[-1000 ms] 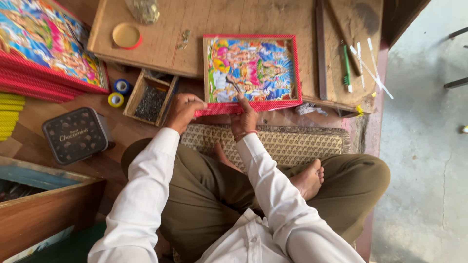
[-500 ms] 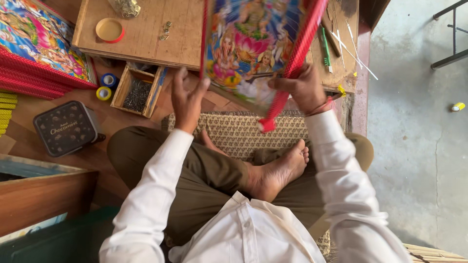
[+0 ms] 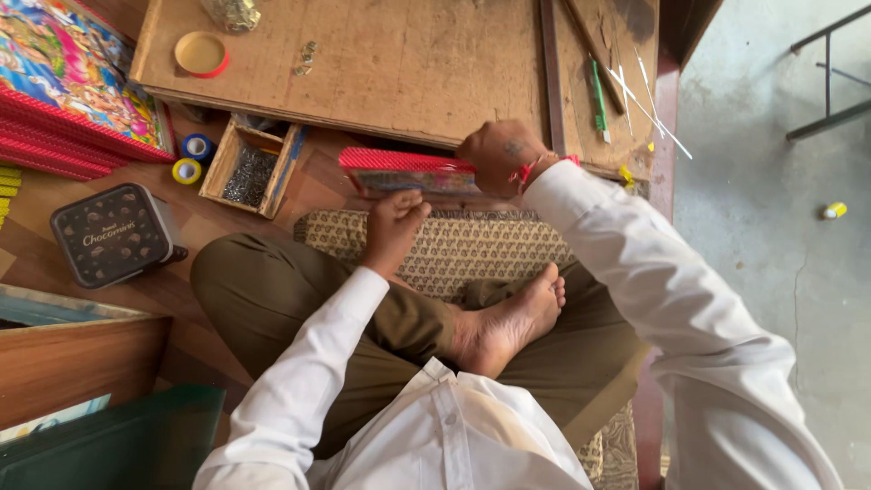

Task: The person assembles a wooden picture frame by wrapping red decorative tape around the edges, securing it with a hammer and nails, and trimming excess tape. The person repeats this process on multiple frames, stacking completed units aside.

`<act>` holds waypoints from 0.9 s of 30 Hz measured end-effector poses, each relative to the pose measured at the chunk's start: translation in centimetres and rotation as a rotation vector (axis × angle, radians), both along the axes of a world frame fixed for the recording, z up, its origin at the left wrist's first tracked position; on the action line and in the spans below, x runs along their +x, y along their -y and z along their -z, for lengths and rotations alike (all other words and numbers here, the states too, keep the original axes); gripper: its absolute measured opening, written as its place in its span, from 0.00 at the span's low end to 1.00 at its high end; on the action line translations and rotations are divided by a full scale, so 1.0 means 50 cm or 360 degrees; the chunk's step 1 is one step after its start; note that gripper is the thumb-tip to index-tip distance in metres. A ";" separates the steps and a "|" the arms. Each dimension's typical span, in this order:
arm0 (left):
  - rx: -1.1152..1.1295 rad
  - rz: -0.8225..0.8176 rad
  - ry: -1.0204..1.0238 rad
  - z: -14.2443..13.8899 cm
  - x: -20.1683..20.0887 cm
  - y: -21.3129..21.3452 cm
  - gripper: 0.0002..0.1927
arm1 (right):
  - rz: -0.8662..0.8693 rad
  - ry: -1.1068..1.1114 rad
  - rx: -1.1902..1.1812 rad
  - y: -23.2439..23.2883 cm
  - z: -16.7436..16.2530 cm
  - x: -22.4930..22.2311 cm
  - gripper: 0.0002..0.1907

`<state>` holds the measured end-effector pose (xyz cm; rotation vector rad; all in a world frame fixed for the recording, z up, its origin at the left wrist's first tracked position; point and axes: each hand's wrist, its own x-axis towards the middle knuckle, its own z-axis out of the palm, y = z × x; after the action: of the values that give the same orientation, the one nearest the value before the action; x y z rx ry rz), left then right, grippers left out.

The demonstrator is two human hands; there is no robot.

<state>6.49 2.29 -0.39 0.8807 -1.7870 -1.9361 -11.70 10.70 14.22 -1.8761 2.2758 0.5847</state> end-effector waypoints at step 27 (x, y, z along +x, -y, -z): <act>-0.1616 0.0290 0.0094 -0.123 -0.135 0.090 0.09 | 0.0914 0.1247 -0.1013 -0.146 0.111 -0.081 0.13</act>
<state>-0.25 -2.20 5.78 0.4058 -2.5166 -0.8134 -15.76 18.00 8.67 -1.1390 2.3290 -0.8756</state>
